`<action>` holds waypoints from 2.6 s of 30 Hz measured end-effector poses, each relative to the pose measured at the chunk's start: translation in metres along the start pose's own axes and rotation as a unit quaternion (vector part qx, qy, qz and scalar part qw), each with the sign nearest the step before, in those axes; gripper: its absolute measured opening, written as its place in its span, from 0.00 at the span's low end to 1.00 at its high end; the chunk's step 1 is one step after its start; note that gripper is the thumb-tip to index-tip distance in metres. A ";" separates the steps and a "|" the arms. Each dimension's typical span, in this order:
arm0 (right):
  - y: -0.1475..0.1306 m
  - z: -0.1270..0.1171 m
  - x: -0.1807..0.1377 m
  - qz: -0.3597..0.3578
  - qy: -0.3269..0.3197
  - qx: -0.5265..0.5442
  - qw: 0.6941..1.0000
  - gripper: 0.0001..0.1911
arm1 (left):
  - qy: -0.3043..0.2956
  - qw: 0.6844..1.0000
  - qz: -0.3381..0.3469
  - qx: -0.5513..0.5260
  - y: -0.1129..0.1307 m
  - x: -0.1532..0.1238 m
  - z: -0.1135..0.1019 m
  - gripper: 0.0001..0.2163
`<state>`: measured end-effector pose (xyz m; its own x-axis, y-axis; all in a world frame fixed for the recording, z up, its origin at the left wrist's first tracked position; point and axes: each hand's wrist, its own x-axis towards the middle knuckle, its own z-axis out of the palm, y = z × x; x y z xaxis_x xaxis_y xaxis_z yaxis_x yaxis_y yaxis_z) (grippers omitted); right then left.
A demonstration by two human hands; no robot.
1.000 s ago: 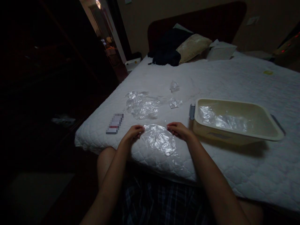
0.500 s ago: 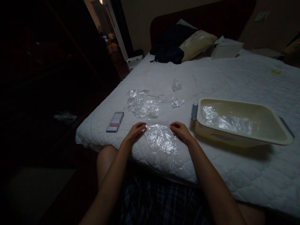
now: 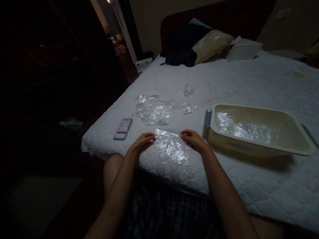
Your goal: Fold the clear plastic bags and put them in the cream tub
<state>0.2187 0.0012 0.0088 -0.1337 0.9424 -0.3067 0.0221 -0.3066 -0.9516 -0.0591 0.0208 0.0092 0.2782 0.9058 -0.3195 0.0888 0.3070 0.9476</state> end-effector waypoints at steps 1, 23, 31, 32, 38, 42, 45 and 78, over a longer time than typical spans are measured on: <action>0.000 0.000 0.000 0.001 -0.004 0.001 1.000 0.19 | -0.008 1.000 -0.007 -0.005 0.001 -0.001 0.000 0.13; 0.008 -0.003 0.000 -0.022 -0.006 -0.007 1.000 0.13 | -0.013 0.988 0.131 0.079 -0.010 0.003 -0.004 0.05; 0.011 -0.002 -0.001 -0.075 -0.015 -0.010 0.997 0.04 | -0.011 0.983 0.160 0.094 -0.013 0.004 -0.005 0.03; 0.010 -0.002 -0.001 -0.080 -0.015 -0.013 0.997 0.04 | -0.012 0.982 0.163 0.094 -0.013 0.004 -0.005 0.03; 0.012 -0.001 0.000 -0.117 -0.010 -0.061 0.991 0.04 | -0.009 0.985 0.151 0.082 -0.014 0.002 -0.005 0.03; 0.015 -0.003 0.004 -0.182 0.004 -0.127 0.975 0.05 | -0.006 0.990 0.116 0.079 -0.008 -0.002 -0.004 0.05; 0.015 -0.003 0.004 -0.211 0.007 -0.154 0.965 0.06 | 0.003 0.993 0.088 0.073 -0.003 -0.004 -0.002 0.07; -0.023 0.029 -0.011 -0.088 0.057 -0.510 0.854 0.11 | 0.159 0.886 0.172 0.400 0.006 -0.035 0.040 0.07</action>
<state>0.1909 -0.0062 0.0352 -0.1265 0.9867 -0.1022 0.8704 0.0611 -0.4885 -0.0302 -0.0210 0.0265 0.1477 0.9812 0.1247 0.7367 -0.1932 0.6480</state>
